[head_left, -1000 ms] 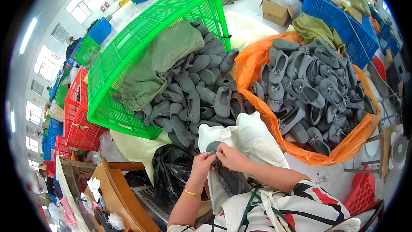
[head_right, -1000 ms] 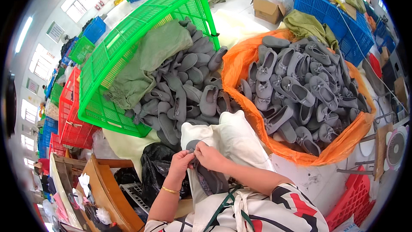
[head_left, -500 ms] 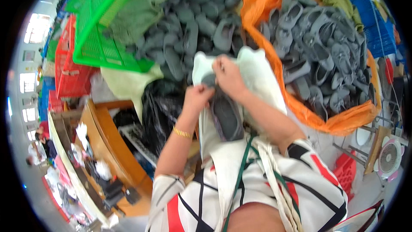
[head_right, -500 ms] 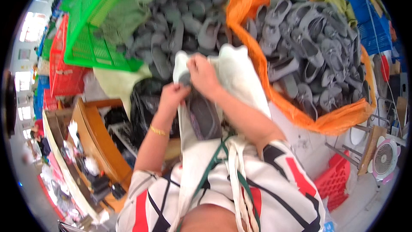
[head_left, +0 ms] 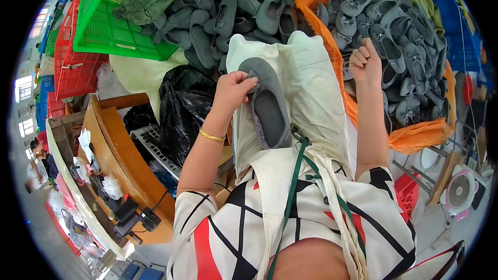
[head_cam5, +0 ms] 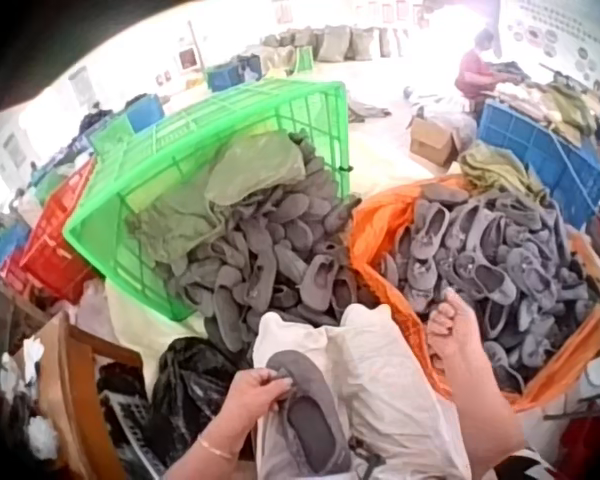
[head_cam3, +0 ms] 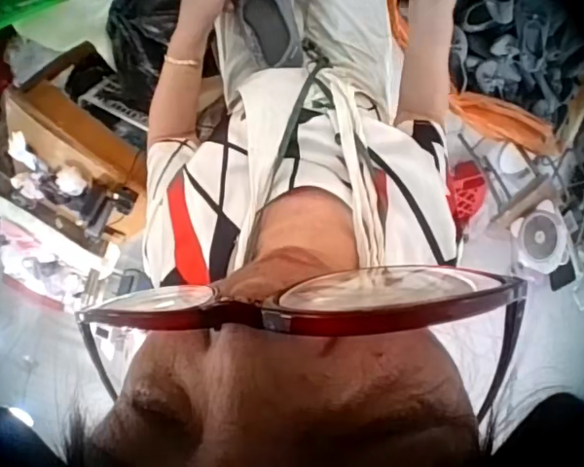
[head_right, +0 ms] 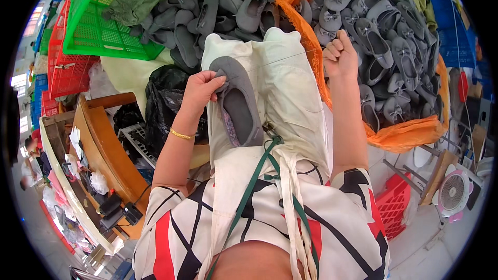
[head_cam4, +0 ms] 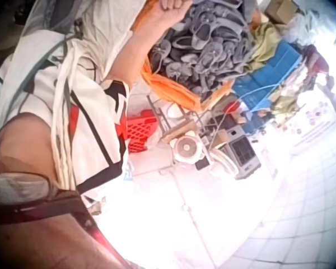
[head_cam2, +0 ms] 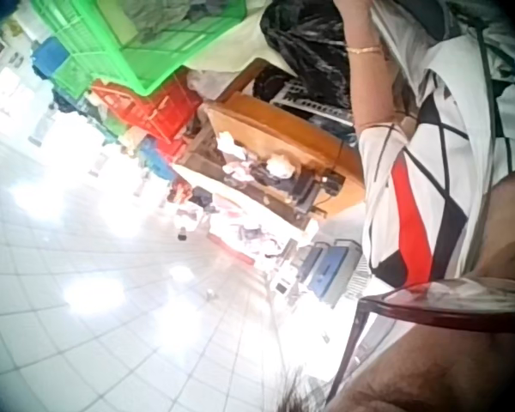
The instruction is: The person assembles gray slipper shoes by hand, attaching decorative fabric bows to the toe area. They pick up a slipper from a large orange bin, position a bow, and secure it with a needle and thread. The finished slippers are placed into a white sack.
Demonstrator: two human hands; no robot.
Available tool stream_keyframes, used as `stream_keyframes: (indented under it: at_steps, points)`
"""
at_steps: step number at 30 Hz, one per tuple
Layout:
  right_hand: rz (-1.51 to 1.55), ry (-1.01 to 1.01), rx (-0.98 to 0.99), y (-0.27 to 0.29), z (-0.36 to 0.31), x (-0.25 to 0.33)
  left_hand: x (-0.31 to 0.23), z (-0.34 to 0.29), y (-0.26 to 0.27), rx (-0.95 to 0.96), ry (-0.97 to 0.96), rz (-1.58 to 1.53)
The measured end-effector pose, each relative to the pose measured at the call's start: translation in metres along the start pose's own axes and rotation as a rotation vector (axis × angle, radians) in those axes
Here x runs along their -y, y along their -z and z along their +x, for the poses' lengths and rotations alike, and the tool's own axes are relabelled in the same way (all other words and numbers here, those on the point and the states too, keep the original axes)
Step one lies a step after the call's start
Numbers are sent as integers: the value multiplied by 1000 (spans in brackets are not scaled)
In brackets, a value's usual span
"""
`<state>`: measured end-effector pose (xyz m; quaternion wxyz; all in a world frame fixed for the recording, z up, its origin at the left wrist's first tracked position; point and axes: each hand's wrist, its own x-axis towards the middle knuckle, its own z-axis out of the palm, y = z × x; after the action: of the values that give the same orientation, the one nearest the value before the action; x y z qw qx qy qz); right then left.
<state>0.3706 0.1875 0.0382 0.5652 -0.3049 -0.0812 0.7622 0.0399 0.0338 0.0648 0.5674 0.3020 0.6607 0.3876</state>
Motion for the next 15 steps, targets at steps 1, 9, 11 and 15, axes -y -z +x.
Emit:
stream_keyframes:
  at_steps: [1,9,11,15]
  points:
    - [-56,31,6,3,-1,-4,1,0,0,1,-6,-1]
    - [-1492,488,618,-42,-45,-108,8,-3,0,-81,-181,179]
    - [-1643,523,741,-43,-43,-119,4,-11,-7,-238,-430,460]
    - [-1789,496,747,-41,-37,-132,-13,-30,-21,-383,-924,1132]
